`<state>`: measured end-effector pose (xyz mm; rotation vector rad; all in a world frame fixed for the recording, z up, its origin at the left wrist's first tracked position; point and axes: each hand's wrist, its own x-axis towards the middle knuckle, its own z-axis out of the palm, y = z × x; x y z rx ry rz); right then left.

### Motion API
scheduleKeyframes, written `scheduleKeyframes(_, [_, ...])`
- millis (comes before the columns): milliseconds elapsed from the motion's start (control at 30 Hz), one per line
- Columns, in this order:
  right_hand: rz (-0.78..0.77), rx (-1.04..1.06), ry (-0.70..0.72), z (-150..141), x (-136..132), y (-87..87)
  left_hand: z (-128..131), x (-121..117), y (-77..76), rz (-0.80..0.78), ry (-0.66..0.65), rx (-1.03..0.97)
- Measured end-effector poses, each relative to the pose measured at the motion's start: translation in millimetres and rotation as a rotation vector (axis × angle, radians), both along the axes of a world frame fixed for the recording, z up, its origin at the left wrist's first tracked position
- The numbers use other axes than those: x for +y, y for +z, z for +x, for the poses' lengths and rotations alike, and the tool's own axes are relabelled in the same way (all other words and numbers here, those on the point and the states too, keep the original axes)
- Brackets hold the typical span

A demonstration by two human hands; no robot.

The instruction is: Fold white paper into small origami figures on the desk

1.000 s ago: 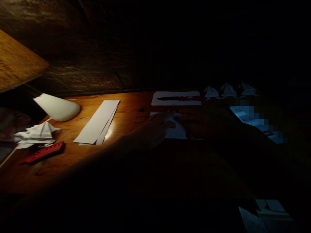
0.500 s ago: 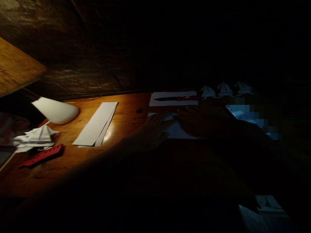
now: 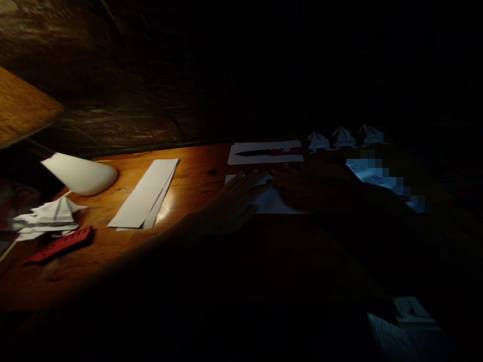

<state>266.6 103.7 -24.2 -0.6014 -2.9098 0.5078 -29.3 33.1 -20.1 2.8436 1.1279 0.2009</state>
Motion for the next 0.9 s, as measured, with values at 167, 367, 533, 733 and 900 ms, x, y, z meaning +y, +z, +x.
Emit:
scheduleKeyframes(167, [0.044,-0.014,-0.021,1,-4,0.3,0,0,-2.8,0.001,-0.001,-0.005])
scheduleKeyframes(367, [-0.035,-0.076,-0.020,2,0,5.5,-1,1,-4.2,0.013,-0.008,-0.003])
scheduleKeyframes(533, [-0.084,-0.052,-0.012,4,4,4.2,1,-2,1.8,-0.003,0.004,0.017])
scheduleKeyframes(733, [-0.080,-0.017,-0.006,6,8,-0.1,1,-1,3.1,0.005,0.008,0.025])
scheduleKeyframes(900, [-0.095,-0.024,-0.002,7,10,-0.1,1,-2,3.8,-0.005,0.007,0.032])
